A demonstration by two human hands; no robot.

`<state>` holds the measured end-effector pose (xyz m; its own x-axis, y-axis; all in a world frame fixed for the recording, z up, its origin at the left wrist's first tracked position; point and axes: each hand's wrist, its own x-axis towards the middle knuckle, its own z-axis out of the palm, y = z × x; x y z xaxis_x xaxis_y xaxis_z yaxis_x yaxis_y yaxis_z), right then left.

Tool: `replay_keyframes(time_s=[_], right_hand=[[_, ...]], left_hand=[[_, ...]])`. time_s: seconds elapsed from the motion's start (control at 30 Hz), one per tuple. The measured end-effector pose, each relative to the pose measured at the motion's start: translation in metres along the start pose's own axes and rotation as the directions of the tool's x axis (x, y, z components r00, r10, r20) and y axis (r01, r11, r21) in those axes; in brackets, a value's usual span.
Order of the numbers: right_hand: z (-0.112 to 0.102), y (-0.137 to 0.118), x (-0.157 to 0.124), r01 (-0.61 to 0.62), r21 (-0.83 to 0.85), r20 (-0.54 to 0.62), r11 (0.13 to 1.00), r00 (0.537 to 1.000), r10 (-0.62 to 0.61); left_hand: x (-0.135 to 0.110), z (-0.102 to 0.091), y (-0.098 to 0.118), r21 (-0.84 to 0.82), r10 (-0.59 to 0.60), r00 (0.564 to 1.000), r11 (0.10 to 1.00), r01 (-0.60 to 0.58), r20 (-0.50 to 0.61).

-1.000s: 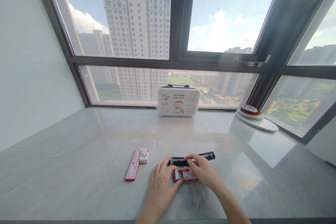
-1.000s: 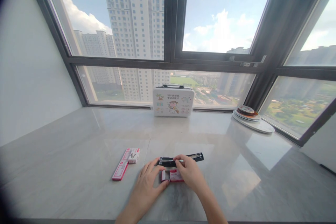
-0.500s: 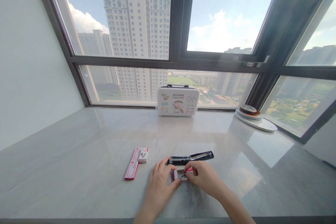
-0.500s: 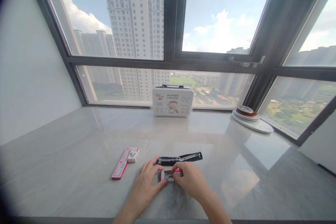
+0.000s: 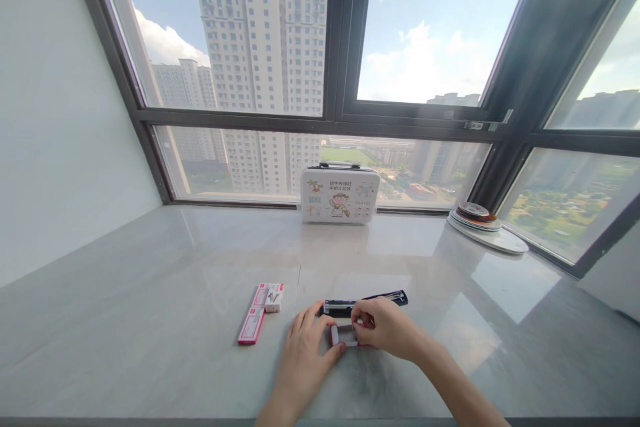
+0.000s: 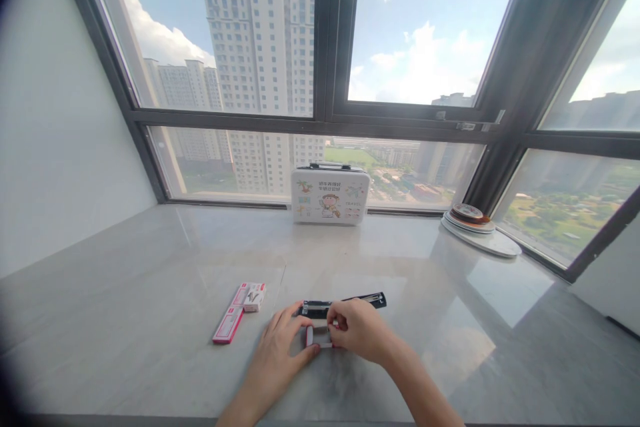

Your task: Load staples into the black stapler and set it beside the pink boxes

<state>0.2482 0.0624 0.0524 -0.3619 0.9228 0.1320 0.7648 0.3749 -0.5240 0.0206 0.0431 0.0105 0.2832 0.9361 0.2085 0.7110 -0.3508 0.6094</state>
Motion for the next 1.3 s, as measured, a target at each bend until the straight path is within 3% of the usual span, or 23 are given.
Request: replay_keyframes(time_s=[0.17,0.3,0.53,0.77,0.97,1.13,1.3], right_hand=[[0.005,0.033,-0.029,-0.081,0.142,-0.093,0.987,0.991,0.095],[0.01,0.042,-0.042,-0.127,0.177,-0.073,0.976,0.987,0.141],[0.014,0.027,-0.043,-0.123,0.189,-0.04,0.974,0.99,0.133],[0.017,0.016,-0.038,-0.12,0.17,-0.036,0.978,0.991,0.128],[0.018,0.004,-0.026,-0.127,0.145,-0.087,0.981,0.986,0.141],[0.025,-0.006,-0.01,-0.083,0.078,-0.051,0.993,0.995,0.087],[0.025,-0.009,0.008,-0.024,0.066,-0.137,0.998,0.99,0.033]], left_hand=[[0.0,0.004,-0.004,-0.019,0.013,1.0,1.0,-0.014,-0.023],[-0.001,0.004,-0.002,-0.016,-0.015,0.993,1.0,0.013,-0.117],[0.005,0.012,0.008,0.084,-0.013,0.989,0.996,0.026,-0.15],[0.004,0.019,0.012,0.021,0.04,0.991,0.999,-0.038,-0.124],[0.02,0.011,-0.003,-0.044,-0.082,0.964,0.996,0.074,-0.254],[0.041,0.008,-0.016,0.016,-0.054,0.992,0.998,0.056,-0.117],[0.038,0.011,-0.018,0.012,-0.052,0.995,0.999,0.053,-0.085]])
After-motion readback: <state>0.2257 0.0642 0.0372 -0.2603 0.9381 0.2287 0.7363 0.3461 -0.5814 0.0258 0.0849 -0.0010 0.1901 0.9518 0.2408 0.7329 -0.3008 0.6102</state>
